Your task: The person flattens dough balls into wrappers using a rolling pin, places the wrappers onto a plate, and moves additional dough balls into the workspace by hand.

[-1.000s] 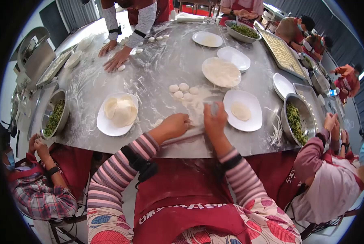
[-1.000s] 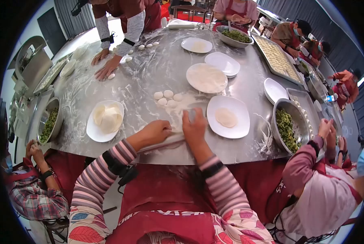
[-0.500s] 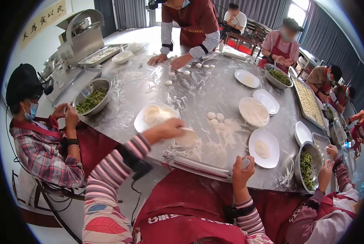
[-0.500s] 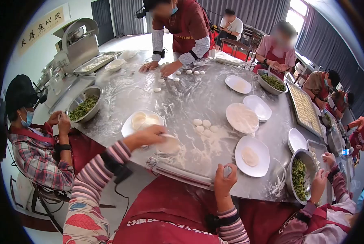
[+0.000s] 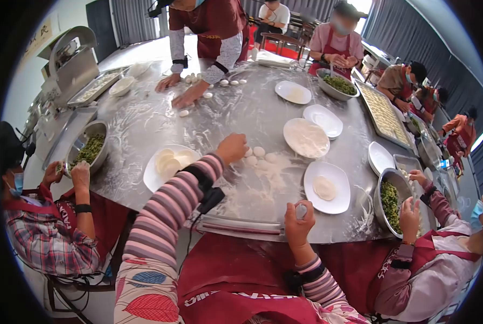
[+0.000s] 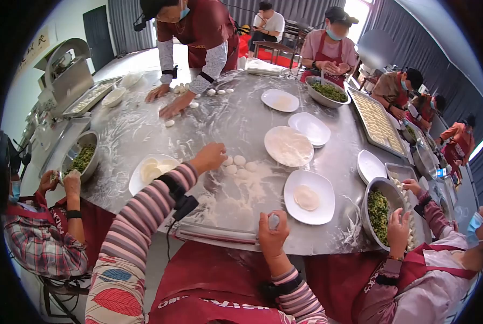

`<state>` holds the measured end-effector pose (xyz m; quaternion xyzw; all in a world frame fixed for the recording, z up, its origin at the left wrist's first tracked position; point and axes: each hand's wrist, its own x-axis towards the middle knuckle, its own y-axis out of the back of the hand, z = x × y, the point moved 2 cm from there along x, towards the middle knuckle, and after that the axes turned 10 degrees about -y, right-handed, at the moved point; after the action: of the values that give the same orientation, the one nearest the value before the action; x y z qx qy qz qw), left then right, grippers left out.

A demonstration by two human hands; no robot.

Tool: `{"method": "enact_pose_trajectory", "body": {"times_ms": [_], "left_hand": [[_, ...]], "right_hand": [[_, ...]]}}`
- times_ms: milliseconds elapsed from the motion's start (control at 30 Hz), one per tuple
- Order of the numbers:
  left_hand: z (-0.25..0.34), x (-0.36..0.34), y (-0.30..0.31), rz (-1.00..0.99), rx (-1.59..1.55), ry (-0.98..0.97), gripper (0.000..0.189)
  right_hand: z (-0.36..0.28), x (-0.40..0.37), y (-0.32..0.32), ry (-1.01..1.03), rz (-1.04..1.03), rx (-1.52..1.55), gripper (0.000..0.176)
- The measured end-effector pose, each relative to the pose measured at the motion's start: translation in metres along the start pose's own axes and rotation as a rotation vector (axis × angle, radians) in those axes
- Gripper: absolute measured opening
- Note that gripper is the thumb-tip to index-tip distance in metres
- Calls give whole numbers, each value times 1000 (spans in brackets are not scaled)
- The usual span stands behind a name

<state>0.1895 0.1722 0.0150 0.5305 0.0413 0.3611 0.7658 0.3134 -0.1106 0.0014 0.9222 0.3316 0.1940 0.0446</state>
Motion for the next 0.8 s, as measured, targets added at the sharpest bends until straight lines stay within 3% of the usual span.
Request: {"method": "enact_pose_trajectory", "body": {"times_ms": [67,200,300,367,433,500,600,800], "left_hand": [[9,7,-19,12,93,73,25],[11,0,-30,95,198,35,24],[21,-15,-15,-30,22,72,23],[34,-35,-6,-102,-542,137,22],[62,-61,-2,-200,-590,150,22],[80,-78,-12,-289,-633,150,23],[95,-83,-25,-275,-463,-1,17],[79,-89,-37,-321,-554,89,10]], "right_hand": [[-4,-1,0,6,1,1,23],[-19,-1,2,79,40,-18,23],[-24,-3,6,123,47,-24,22],[-14,-2,8,84,-31,-18,21],[-19,6,2,24,-41,-17,20],[-52,25,-5,285,5,-39,20],[-54,49,-26,353,35,-50,20],[-5,28,-15,148,44,-126,20]]}}
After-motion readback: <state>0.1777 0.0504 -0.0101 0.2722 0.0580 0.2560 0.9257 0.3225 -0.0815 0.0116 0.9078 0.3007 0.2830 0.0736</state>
